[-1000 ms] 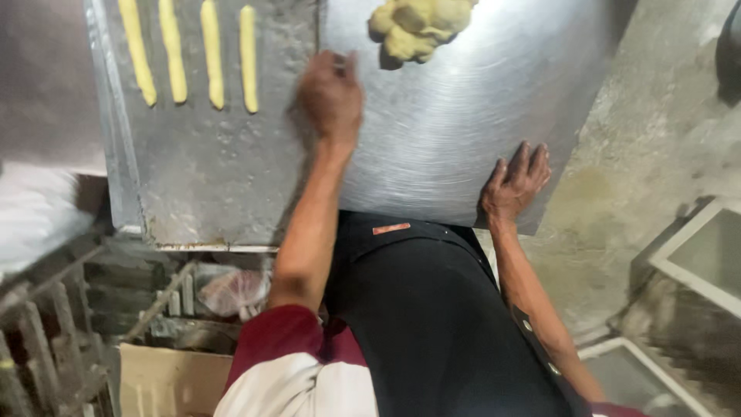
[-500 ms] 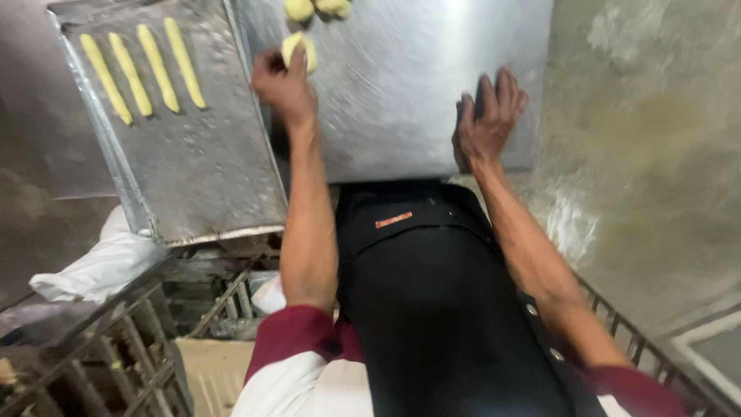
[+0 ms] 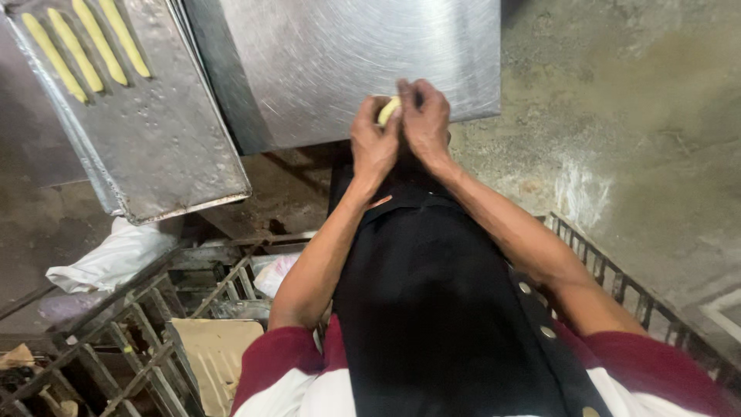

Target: The person takes portions of yellow dough from a pile, flattens and rolls each piece by hand into a long thin shape on a metal table, and places the shaped pieces onto a metal tray.

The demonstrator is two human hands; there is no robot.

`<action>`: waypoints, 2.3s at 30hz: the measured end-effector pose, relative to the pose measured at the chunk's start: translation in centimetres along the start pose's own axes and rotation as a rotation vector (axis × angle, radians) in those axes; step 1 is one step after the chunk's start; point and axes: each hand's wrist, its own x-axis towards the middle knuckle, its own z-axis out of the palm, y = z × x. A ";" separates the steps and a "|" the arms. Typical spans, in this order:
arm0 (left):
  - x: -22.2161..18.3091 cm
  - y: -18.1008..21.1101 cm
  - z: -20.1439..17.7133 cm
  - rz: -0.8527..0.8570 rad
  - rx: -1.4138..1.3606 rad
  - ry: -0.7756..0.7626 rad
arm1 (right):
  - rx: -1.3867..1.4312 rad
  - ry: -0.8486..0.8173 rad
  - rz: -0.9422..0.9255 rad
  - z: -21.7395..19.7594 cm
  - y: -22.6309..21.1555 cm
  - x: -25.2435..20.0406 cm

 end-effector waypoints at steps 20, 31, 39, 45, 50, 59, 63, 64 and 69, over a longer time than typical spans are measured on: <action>8.2 -5.9 -16.8 0.075 0.022 0.375 | -0.559 0.068 -0.761 6.5 -8.8 8.7; 14.1 -12.1 -35.0 -0.049 0.356 0.914 | -0.357 -0.786 -1.365 37.3 -27.6 16.1; 17.1 -14.3 -35.0 -0.106 0.417 0.836 | -0.505 -1.216 -1.294 45.3 -26.8 20.2; 17.5 -14.4 -35.0 -0.146 0.387 0.817 | -0.762 -1.258 -1.057 45.9 -27.2 20.7; 17.1 -14.0 -36.1 -0.100 0.294 0.949 | -0.747 -1.183 -1.241 45.8 -28.2 20.2; 17.9 -15.1 -38.8 -0.179 0.433 0.976 | -0.669 -1.219 -1.041 49.0 -25.0 20.6; 17.3 -15.4 -38.9 -0.216 0.469 0.935 | -0.650 -1.245 -1.011 49.1 -24.3 20.4; 17.4 -15.4 -39.1 -0.215 0.375 0.967 | -0.652 -1.243 -1.008 49.3 -24.3 20.7; 17.7 -16.2 -40.8 -0.250 0.405 1.148 | -0.650 -1.229 -0.946 48.0 -23.5 21.5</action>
